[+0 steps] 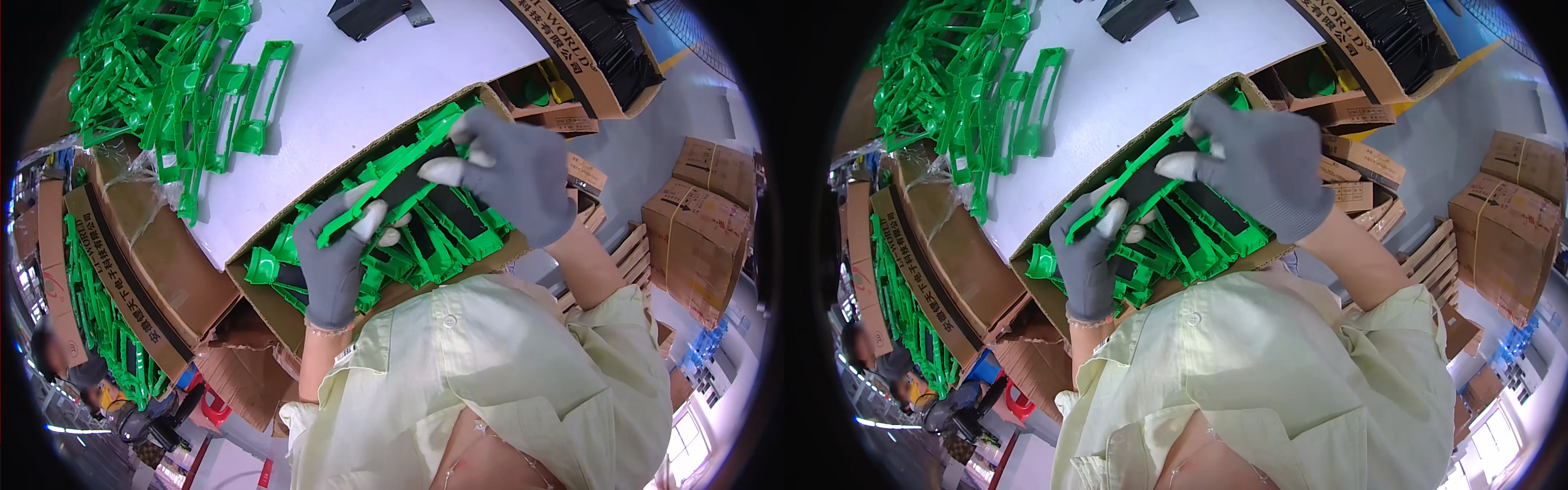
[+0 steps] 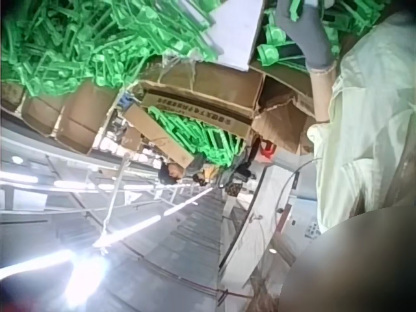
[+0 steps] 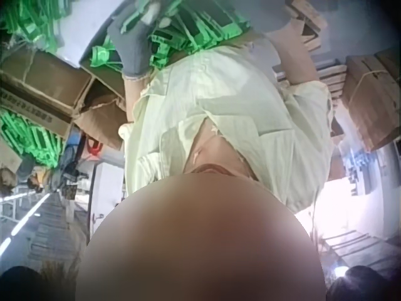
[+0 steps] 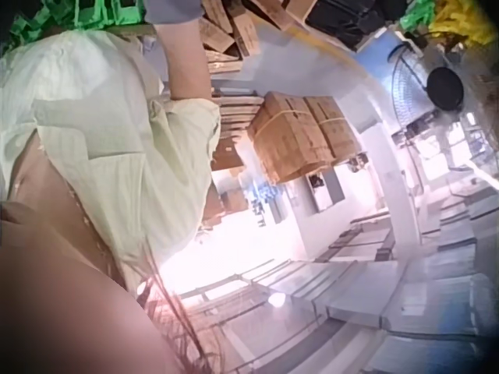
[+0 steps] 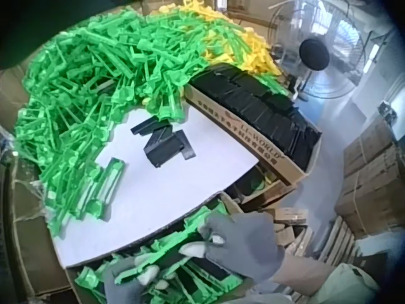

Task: Manually assembling solar flashlight components by inserting solar panels into green plastic frames.

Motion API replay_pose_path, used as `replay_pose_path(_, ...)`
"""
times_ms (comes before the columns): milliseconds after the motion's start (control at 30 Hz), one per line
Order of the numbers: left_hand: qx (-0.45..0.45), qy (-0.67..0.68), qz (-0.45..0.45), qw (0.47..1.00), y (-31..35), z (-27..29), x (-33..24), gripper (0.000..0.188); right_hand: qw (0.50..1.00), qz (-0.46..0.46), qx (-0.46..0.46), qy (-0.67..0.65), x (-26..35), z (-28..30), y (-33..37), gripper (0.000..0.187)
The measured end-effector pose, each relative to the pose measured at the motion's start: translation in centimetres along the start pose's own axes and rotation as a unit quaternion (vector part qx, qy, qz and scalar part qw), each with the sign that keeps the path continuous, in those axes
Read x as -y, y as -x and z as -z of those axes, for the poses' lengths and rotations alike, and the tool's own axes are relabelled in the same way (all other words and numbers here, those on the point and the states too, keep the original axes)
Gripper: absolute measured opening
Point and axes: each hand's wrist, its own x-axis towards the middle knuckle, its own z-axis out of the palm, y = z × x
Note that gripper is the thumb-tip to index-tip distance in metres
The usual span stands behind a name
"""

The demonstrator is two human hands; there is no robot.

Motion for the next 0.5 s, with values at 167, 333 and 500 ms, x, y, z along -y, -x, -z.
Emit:
replay_pose_path(167,0.032,-0.018,-0.010,0.999,0.2,1.1,-0.1,0.026,0.969,0.083,-0.228,-0.046,-1.1,-1.0,-0.7,0.027)
replay_pose_path(333,0.024,-0.075,0.046,0.996,0.9,1.1,0.2,0.026,0.982,-0.002,0.126,-0.144,-2.2,-1.5,2.9,0.023)
replay_pose_path(500,0.046,-0.113,0.072,0.990,0.7,0.0,-0.2,0.029,0.996,0.009,0.032,-0.078,-2.3,-1.6,6.9,0.021)
